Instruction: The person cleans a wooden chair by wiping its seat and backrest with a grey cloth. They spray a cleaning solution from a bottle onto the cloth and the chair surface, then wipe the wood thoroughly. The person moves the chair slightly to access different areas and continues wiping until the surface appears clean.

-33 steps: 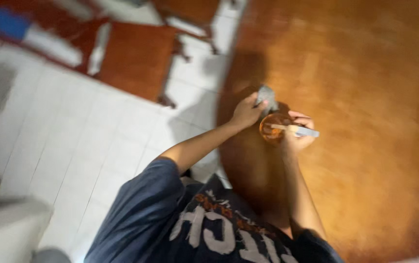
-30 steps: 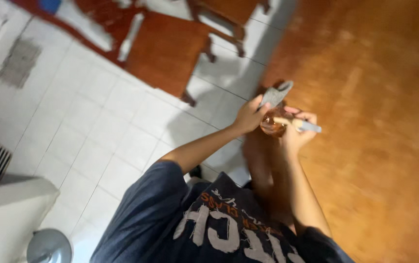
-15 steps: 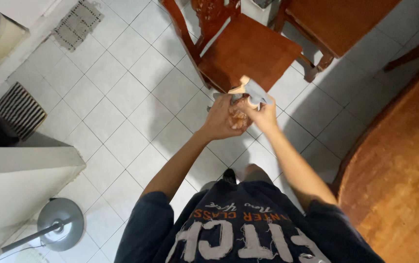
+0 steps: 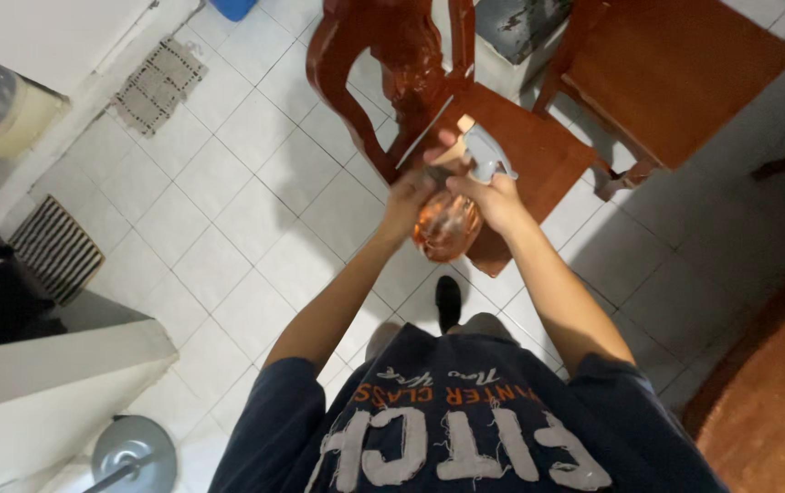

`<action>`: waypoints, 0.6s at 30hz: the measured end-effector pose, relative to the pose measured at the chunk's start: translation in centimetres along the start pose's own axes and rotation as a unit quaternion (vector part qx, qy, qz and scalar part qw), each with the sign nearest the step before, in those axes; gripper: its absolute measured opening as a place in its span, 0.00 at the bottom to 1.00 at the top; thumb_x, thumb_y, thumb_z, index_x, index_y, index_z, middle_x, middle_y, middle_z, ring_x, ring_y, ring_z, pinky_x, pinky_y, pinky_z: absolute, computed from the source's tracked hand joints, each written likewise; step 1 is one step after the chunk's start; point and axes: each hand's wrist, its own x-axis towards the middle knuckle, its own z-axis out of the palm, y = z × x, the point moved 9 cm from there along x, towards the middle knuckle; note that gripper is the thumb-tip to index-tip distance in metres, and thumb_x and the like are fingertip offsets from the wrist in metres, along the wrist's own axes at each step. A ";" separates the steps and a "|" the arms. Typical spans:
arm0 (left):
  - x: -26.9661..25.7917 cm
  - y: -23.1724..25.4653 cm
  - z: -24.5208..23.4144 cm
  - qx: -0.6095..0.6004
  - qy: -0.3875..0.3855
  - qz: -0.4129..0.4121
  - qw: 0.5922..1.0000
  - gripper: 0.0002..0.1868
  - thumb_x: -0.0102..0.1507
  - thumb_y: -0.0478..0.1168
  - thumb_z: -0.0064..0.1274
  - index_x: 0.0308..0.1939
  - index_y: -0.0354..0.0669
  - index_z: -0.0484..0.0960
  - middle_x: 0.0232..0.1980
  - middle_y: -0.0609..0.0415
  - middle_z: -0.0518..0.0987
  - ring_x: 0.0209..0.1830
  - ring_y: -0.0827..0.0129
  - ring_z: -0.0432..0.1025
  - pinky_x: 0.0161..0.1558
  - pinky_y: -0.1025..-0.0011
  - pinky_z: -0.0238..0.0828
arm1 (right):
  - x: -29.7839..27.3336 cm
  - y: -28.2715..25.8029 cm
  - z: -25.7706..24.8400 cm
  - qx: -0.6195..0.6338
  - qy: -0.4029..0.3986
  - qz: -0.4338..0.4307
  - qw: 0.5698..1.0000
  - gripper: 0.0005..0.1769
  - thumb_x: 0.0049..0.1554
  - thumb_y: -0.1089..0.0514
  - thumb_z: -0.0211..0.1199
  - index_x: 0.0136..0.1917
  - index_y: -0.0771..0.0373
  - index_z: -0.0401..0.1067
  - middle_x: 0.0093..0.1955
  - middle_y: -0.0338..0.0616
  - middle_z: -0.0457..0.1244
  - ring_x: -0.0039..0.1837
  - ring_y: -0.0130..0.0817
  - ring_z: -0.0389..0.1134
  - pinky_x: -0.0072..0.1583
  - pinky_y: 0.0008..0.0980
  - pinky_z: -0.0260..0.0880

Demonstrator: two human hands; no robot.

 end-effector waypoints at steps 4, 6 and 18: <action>4.3 0.2 -9.6 0.037 0.171 -0.021 0.984 0.23 0.71 0.51 0.49 0.55 0.33 0.79 0.47 0.53 0.84 0.45 0.74 0.76 0.49 0.74 0.72 | 6.5 -1.1 -2.0 -0.058 0.057 -0.052 0.995 0.28 0.57 0.73 0.58 0.69 0.63 0.65 0.65 0.46 0.65 0.63 0.39 0.70 0.57 0.35 0.74; 4.8 1.3 -12.3 0.003 0.179 -0.029 0.983 0.22 0.70 0.51 0.49 0.52 0.32 0.79 0.43 0.52 0.83 0.40 0.72 0.74 0.43 0.71 0.70 | 10.0 -0.8 -3.9 -0.084 0.098 -0.072 0.989 0.19 0.59 0.70 0.63 0.63 0.63 0.68 0.63 0.45 0.65 0.58 0.38 0.71 0.53 0.36 0.77; 5.3 3.0 -19.7 0.033 0.186 -0.063 0.980 0.20 0.70 0.49 0.52 0.46 0.31 0.77 0.40 0.55 0.80 0.39 0.74 0.70 0.44 0.73 0.69 | 16.4 2.0 -6.6 -0.367 0.204 -0.036 0.907 0.09 0.63 0.60 0.72 0.54 0.64 0.76 0.50 0.38 0.68 0.50 0.26 0.67 0.53 0.32 0.73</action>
